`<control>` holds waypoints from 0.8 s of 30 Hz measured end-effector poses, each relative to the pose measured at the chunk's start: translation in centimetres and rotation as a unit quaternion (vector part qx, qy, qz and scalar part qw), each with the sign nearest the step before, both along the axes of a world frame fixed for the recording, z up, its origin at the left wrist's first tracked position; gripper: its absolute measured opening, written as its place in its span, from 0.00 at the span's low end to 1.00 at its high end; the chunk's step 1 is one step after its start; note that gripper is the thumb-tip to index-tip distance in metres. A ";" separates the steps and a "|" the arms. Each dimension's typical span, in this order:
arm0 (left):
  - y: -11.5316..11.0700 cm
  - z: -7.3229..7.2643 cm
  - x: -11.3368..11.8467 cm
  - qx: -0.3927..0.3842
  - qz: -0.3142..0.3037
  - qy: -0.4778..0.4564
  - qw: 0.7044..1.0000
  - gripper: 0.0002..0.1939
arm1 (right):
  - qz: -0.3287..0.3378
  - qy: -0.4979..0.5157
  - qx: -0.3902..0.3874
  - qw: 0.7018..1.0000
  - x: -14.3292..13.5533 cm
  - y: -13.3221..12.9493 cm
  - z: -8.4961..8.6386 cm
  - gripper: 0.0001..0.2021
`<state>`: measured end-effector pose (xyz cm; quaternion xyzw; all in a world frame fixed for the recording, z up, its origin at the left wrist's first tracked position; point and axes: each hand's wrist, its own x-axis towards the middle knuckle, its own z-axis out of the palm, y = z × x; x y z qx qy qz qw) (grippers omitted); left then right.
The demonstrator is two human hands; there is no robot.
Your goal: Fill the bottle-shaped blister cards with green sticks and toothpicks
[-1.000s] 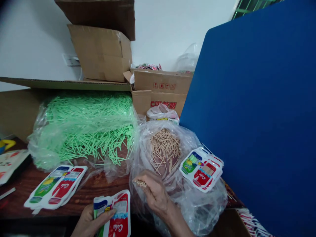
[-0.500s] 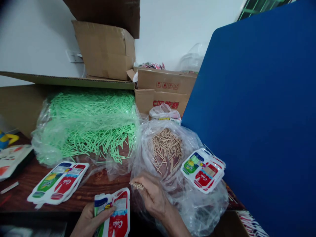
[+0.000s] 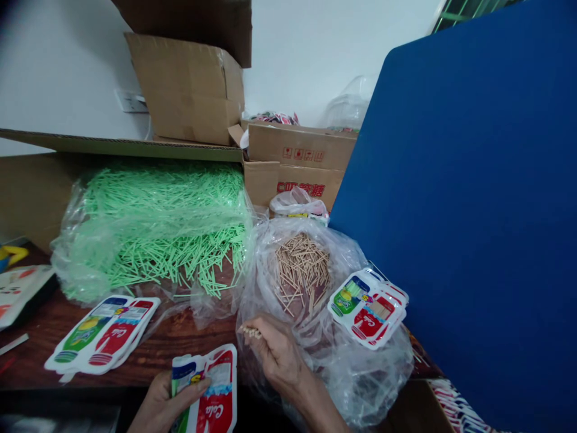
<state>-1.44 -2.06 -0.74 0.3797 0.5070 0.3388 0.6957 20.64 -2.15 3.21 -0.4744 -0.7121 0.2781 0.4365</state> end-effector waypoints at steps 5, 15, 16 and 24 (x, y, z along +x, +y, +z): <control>0.0 0.0 -0.2 -0.009 0.001 0.004 1.000 0.16 | -0.187 -0.042 -0.065 0.979 5.0 2.5 -3.0 0.13; -0.1 0.7 0.5 0.012 0.016 0.018 1.000 0.17 | -0.200 -0.223 -0.148 0.943 8.3 6.8 -5.7 0.12; -0.1 0.6 0.4 0.013 0.017 0.022 1.000 0.17 | -0.194 -0.232 -0.154 0.941 7.9 6.8 -5.7 0.12; 0.1 -0.4 -0.3 -0.018 0.032 0.010 0.999 0.16 | -0.190 -0.203 -0.179 0.944 6.2 6.2 -6.6 0.20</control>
